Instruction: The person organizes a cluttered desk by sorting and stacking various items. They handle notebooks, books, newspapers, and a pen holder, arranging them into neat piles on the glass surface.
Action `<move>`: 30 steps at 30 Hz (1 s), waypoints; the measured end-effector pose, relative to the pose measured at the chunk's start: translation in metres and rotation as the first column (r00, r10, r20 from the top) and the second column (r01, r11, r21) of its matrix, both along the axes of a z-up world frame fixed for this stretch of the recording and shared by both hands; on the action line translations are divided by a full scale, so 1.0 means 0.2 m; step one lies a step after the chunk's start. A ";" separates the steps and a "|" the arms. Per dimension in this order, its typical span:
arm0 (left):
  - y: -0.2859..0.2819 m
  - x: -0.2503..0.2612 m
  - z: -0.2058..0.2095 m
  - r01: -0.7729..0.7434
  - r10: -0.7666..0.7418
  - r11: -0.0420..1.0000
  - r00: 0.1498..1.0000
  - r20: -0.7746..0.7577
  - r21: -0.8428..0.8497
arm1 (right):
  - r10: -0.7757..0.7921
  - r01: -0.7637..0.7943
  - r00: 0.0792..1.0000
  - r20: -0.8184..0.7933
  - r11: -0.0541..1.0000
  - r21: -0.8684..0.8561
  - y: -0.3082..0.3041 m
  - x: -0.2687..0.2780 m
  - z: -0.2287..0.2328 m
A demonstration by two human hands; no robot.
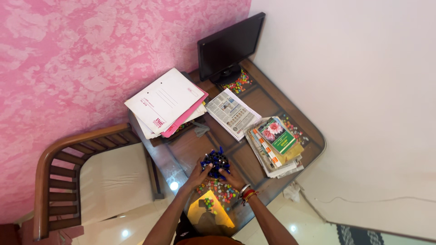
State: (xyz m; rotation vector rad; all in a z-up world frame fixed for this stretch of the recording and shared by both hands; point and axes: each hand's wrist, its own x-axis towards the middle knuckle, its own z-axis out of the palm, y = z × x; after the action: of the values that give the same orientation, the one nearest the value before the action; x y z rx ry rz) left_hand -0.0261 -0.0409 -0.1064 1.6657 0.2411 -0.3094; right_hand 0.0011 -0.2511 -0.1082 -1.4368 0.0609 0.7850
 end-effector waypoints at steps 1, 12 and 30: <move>0.00 0.01 -0.01 -0.031 0.026 0.997 0.997 -0.067 -0.075 | 0.006 -0.006 1.000 0.012 0.999 -0.034 0.01 0.01 0.00; 0.01 0.17 -0.13 0.026 -0.020 0.997 0.996 0.092 -0.066 | 0.055 -0.024 0.960 0.274 0.993 -0.115 0.05 0.18 -0.04; 0.00 0.26 -0.18 -0.490 0.462 0.871 0.783 0.416 -0.044 | 0.287 0.351 0.570 0.770 0.762 -0.544 -0.13 1.01 -0.11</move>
State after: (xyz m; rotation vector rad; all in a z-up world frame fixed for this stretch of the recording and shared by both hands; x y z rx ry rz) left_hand 0.0266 -0.0400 -0.1432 1.6289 0.3437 0.4440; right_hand 0.2028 -0.2764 -0.1301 -2.3756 -0.4163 -0.0871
